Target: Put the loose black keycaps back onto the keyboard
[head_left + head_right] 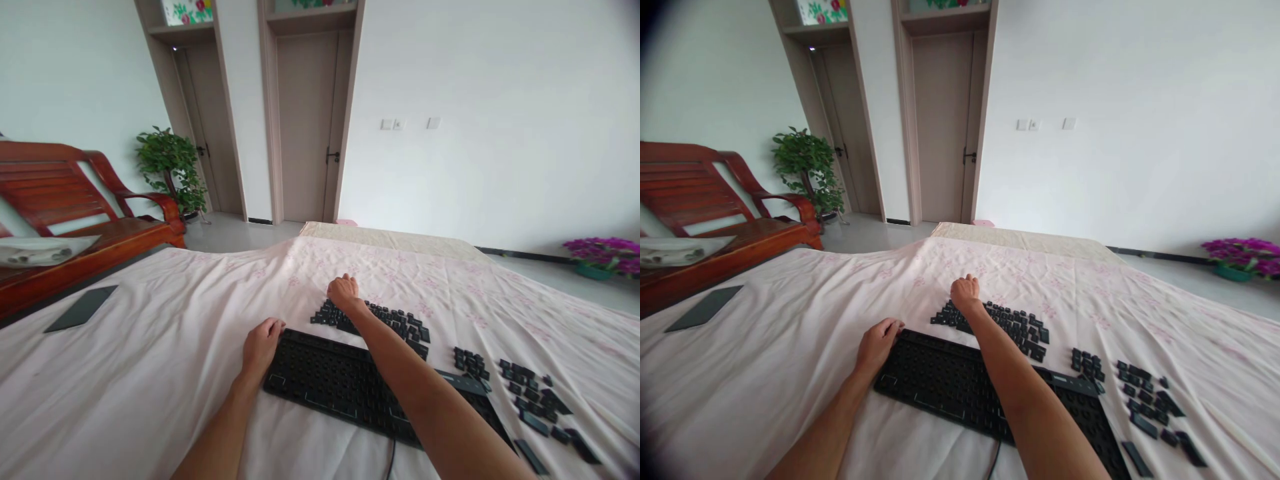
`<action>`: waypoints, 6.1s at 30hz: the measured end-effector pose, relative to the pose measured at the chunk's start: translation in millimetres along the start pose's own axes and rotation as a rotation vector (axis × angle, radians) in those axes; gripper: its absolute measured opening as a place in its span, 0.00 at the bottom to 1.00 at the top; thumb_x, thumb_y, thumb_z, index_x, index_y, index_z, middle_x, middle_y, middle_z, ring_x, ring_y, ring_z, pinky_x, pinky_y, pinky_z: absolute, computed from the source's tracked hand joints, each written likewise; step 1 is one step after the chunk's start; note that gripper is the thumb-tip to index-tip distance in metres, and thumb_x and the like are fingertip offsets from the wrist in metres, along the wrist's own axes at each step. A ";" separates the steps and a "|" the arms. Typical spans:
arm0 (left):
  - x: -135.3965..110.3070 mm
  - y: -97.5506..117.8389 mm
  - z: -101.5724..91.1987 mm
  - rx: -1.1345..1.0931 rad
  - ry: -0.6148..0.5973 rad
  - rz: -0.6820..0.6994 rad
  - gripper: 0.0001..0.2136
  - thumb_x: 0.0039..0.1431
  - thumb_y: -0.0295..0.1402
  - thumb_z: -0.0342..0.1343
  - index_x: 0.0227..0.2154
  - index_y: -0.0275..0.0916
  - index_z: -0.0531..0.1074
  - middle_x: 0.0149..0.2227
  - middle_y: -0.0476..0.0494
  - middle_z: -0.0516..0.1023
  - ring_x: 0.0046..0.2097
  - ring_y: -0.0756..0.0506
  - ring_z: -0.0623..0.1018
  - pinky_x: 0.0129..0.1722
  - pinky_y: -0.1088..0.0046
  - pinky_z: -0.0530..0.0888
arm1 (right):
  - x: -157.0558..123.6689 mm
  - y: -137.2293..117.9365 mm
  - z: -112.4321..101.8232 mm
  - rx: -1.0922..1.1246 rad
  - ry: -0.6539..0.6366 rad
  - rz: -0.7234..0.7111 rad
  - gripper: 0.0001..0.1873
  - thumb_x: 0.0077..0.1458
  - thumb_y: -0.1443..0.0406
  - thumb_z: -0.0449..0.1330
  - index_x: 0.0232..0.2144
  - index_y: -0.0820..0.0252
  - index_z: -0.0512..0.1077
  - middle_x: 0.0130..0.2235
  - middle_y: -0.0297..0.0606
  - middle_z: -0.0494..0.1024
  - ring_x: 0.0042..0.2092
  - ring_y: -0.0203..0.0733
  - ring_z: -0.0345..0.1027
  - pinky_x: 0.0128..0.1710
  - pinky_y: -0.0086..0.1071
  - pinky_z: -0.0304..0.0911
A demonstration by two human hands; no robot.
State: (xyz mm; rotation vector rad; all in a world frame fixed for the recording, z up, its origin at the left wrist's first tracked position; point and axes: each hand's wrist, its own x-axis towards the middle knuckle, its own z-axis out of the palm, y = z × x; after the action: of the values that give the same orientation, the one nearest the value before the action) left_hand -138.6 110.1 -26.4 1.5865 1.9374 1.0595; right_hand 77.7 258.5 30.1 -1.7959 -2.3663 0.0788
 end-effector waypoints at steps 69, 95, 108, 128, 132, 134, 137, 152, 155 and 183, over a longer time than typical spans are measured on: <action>18.3 -20.1 -24.7 -0.534 -0.468 0.007 0.15 0.48 0.33 0.59 0.39 0.33 0.77 0.41 0.38 0.80 0.43 0.43 0.78 0.43 0.69 0.73 | -105.2 -84.8 20.9 0.473 0.087 -0.167 0.10 0.55 0.61 0.58 0.34 0.53 0.79 0.37 0.35 0.79 0.44 0.41 0.68 0.45 0.30 0.59; 22.3 -29.2 -22.8 -0.576 -0.494 0.006 0.16 0.48 0.34 0.60 0.40 0.33 0.77 0.38 0.39 0.81 0.39 0.43 0.78 0.43 0.66 0.72 | -110.4 -102.8 32.7 0.312 0.198 -0.187 0.07 0.55 0.61 0.60 0.34 0.52 0.79 0.36 0.36 0.76 0.43 0.41 0.64 0.45 0.29 0.56; 21.6 -27.0 -23.6 -0.548 -0.478 0.027 0.15 0.48 0.31 0.58 0.40 0.33 0.77 0.39 0.39 0.81 0.40 0.43 0.78 0.43 0.67 0.72 | -113.9 -103.6 34.9 0.278 0.235 -0.239 0.08 0.57 0.63 0.57 0.35 0.52 0.77 0.37 0.36 0.73 0.42 0.39 0.65 0.43 0.27 0.58; 20.6 -26.7 -23.5 -0.493 -0.459 0.055 0.15 0.48 0.33 0.58 0.40 0.34 0.77 0.39 0.39 0.81 0.42 0.42 0.78 0.44 0.66 0.71 | -112.0 -108.6 26.9 0.314 0.106 -0.058 0.08 0.54 0.61 0.60 0.35 0.51 0.78 0.39 0.36 0.77 0.42 0.39 0.69 0.40 0.28 0.59; 20.1 -26.7 -23.8 -0.483 -0.459 0.070 0.15 0.48 0.32 0.58 0.40 0.35 0.78 0.40 0.40 0.81 0.43 0.42 0.77 0.46 0.66 0.70 | -110.2 -108.9 26.0 0.278 0.079 -0.057 0.09 0.54 0.59 0.59 0.35 0.52 0.78 0.38 0.37 0.77 0.40 0.39 0.70 0.37 0.28 0.58; 19.9 -26.7 -23.9 -0.479 -0.459 0.075 0.15 0.48 0.32 0.57 0.40 0.35 0.78 0.40 0.40 0.81 0.43 0.41 0.77 0.46 0.66 0.70 | -110.8 -109.3 26.0 0.253 0.075 -0.071 0.09 0.55 0.60 0.58 0.36 0.53 0.78 0.38 0.37 0.76 0.40 0.39 0.69 0.37 0.28 0.58; 19.9 -26.7 -24.1 -0.474 -0.457 0.078 0.15 0.48 0.31 0.57 0.40 0.35 0.78 0.40 0.40 0.81 0.43 0.42 0.77 0.46 0.66 0.70 | -115.5 -110.6 25.6 0.202 0.108 -0.132 0.10 0.58 0.62 0.56 0.36 0.54 0.77 0.38 0.39 0.75 0.43 0.40 0.67 0.39 0.28 0.58; 18.2 -22.8 -25.7 -0.459 -0.447 0.101 0.15 0.48 0.32 0.57 0.40 0.35 0.78 0.41 0.42 0.81 0.45 0.41 0.77 0.48 0.66 0.69 | -137.0 -120.2 11.4 -0.089 0.084 -0.363 0.14 0.56 0.72 0.50 0.40 0.62 0.73 0.42 0.47 0.71 0.45 0.48 0.60 0.43 0.38 0.56; 17.9 -21.8 -26.3 -0.455 -0.457 0.110 0.15 0.48 0.33 0.58 0.40 0.35 0.78 0.41 0.41 0.81 0.44 0.41 0.77 0.48 0.66 0.69 | -132.8 -114.5 9.0 -0.051 0.075 -0.368 0.13 0.55 0.71 0.51 0.38 0.59 0.75 0.41 0.44 0.73 0.45 0.47 0.61 0.42 0.37 0.56; 19.6 -26.1 -15.3 -0.466 -0.455 0.037 0.17 0.50 0.37 0.56 0.41 0.35 0.76 0.38 0.40 0.80 0.37 0.45 0.77 0.37 0.70 0.71 | -13.2 7.6 5.0 -0.069 0.059 0.108 0.11 0.52 0.69 0.56 0.29 0.59 0.80 0.38 0.50 0.79 0.50 0.53 0.60 0.47 0.42 0.48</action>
State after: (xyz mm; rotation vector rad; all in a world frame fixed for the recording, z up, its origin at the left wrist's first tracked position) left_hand -171.4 122.7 -34.3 1.4408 1.2588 0.9681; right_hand 87.5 248.2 22.8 -1.9288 -2.2576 -0.0417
